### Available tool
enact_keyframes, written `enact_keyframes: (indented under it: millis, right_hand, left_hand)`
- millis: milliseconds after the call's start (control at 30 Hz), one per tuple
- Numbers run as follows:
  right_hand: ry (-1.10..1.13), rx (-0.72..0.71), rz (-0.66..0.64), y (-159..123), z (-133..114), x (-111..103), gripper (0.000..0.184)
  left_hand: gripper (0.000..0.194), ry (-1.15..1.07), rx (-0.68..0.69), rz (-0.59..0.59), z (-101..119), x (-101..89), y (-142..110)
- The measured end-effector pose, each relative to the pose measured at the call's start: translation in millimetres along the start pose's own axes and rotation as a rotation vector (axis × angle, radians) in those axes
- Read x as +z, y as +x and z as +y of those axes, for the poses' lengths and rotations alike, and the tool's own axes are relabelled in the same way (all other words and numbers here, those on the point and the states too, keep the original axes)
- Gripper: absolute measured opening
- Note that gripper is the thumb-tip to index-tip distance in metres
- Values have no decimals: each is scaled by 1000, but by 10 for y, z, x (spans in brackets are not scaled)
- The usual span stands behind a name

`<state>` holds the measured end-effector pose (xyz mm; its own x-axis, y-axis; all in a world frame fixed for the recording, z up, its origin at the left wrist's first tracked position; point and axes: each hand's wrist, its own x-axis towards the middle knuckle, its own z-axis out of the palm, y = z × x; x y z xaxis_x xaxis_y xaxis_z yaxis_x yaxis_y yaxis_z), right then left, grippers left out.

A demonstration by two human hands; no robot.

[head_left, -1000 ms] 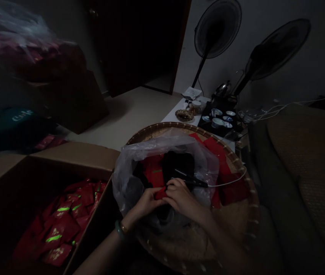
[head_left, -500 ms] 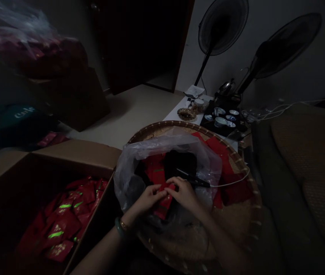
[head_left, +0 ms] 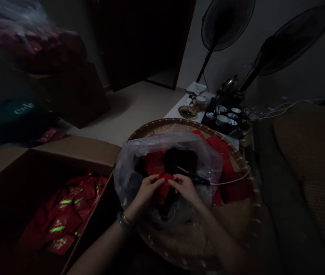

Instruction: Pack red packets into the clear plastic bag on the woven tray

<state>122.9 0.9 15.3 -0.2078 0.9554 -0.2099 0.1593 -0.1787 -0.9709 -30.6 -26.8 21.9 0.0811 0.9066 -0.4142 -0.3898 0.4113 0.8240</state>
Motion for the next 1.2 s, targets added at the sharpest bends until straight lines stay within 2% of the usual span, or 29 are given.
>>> enact_keyframes:
  millis: [133, 367, 633, 767, 933, 1033, 1133, 1200]
  right_hand:
    - [15, -6, 5, -12, -15, 6, 29]
    - [-84, -44, 35, -11, -51, -46, 24]
    - [-26, 8, -33, 1, -43, -77, 26]
    - [-56, -10, -32, 3, -17, -84, 25]
    - [-132, -12, -24, 16, 56, -57, 23]
    - [-223, -44, -11, 41, 42, -108, 22]
    - [-457, -195, 51, 69, -19, -293, 21]
    - [-744, -321, 96, 74, -41, -449, 38]
  left_hand:
    - [36, 2, 10, 64, 11, 49, 4]
    - [29, -99, -78, -24, 1, 52, 2]
    - [33, 65, -41, -13, -22, 6, 33]
    - [33, 62, -41, -5, -28, 11, 35]
    - [33, 52, -104, -149, -28, 50, 6]
    - [34, 63, -177, -168, -34, 60, -6]
    - [37, 47, -218, -103, -21, 59, -2]
    - [39, 31, -236, -67, 6, 63, 3]
